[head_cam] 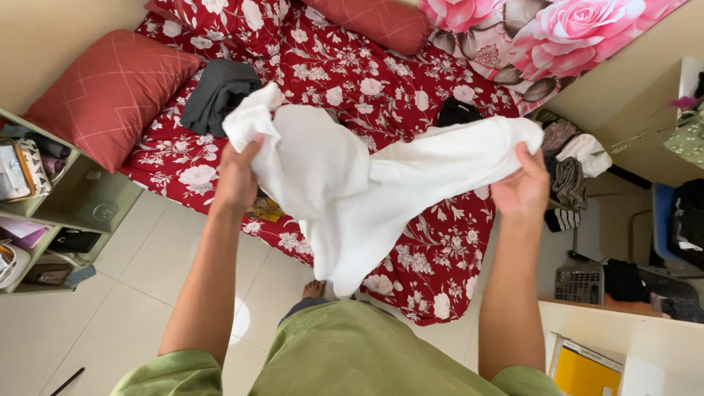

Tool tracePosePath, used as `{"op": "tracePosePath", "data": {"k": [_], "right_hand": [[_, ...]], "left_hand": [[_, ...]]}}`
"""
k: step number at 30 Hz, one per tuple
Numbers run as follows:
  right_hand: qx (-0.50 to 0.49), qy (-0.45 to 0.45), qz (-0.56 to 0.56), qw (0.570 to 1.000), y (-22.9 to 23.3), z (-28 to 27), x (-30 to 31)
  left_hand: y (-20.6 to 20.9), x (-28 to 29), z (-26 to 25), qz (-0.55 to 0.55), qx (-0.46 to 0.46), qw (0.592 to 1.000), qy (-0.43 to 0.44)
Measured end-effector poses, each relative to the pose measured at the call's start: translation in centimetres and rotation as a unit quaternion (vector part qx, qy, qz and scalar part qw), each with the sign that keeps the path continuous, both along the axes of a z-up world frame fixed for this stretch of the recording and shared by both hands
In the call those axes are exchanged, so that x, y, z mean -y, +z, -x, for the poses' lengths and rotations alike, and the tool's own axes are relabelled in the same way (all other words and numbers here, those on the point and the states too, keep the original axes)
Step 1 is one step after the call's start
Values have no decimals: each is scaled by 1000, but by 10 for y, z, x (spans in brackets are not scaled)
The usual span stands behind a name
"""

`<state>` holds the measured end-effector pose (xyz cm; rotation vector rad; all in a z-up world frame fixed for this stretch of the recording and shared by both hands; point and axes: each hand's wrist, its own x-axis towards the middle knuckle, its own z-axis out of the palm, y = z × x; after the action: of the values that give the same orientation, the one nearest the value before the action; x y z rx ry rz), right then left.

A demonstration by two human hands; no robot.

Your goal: The person folds a pair of trousers on a bed and places them into a wardrobe, then folds a white shirt and places it onto a shelf inside the wardrobe, followed by placing a black shirt onto the same shelf.

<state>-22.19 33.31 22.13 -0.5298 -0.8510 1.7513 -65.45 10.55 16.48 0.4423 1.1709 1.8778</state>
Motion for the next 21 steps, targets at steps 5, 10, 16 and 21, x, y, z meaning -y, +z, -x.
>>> {"op": "tracePosePath", "data": {"k": [5, 10, 16, 21], "right_hand": [[12, -35, -14, 999, 2, -63, -30], [-47, -60, 2, 997, 17, -110, -60], [79, -96, -62, 990, 15, -154, -75], [461, -216, -235, 828, -36, -197, -91]], "left_hand": [[12, 21, 48, -77, 24, 997, 6], [29, 34, 87, 28, -37, 996, -72], [34, 70, 160, 20, -150, 981, 124], [9, 95, 171, 87, -203, 969, 110]]}}
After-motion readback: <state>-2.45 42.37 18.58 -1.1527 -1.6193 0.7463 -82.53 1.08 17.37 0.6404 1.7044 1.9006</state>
